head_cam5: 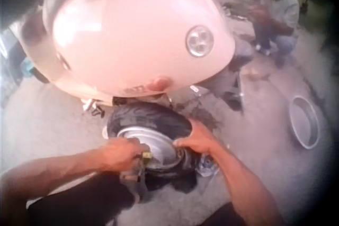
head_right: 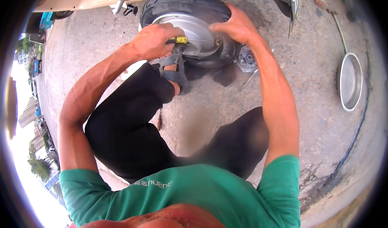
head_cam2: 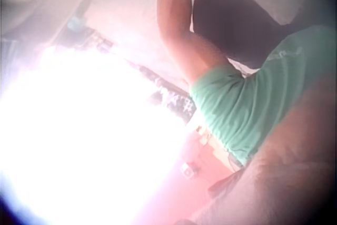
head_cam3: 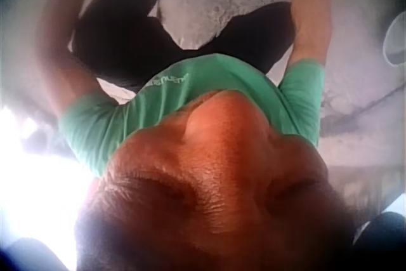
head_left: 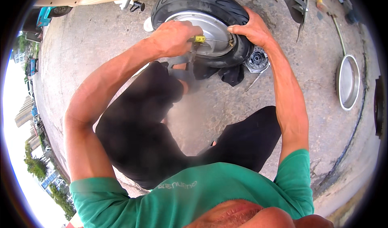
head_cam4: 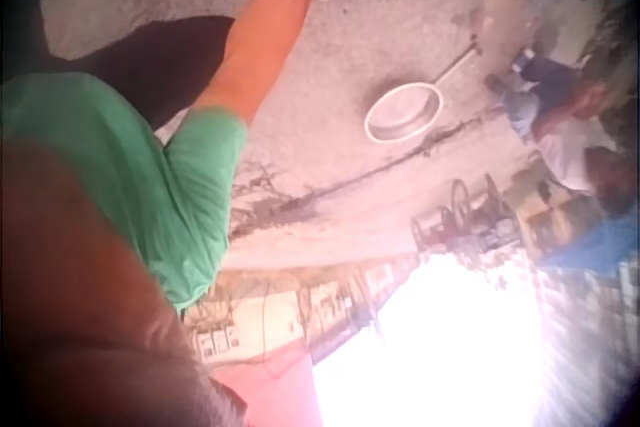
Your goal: The person prying a tire off an electric bike motor hub using a screwdriver and a metal tire lever, and then pushing the tire back onto the rim by hand.
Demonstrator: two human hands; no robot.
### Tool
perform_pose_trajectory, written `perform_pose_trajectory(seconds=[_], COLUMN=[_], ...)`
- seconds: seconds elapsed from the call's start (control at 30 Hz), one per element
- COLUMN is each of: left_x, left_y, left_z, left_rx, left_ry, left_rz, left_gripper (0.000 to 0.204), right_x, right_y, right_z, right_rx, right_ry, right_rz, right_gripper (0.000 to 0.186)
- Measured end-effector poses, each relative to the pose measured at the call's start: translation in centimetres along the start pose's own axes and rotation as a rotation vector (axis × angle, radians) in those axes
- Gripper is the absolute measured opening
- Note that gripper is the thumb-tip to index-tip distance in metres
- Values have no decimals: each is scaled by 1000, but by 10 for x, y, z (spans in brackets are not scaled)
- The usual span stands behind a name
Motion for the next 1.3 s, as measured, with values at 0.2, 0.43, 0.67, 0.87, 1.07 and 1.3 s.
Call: perform_pose_trajectory(seconds=[0.2,0.43,0.67,0.87,1.07,1.3], left_x=[18,37,46,49,56,64], left_y=[9,17,8,8,-1,-5], left_z=[-6,-3,13,10,10,-3], left_rx=[-32,-90,-80,-55,-89,-128], left_ry=[42,138,198,200,302,350], left_rz=[-30,-105,-117,-160,-122,-63], left_gripper=[40,38,32,31,35,32], right_x=[2,0,2,1,4,6], right_y=[-5,1,-5,-4,-2,-7], right_z=[-3,1,-3,-2,-3,-1], right_rx=[1,-5,30,2,59,33], right_ry=[12,40,5,-3,39,44], right_rz=[-27,-42,-77,-114,-118,-84], right_gripper=[82,80,79,80,83,82])
Point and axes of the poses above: each hand's wrist, its own x-axis towards the middle knuckle, its own z-axis out of the back of the hand, y = z × x, the point moved 4 cm from there along x, towards the middle knuckle, and after that the axes turned 14 degrees about -x, right-handed, at the moved point
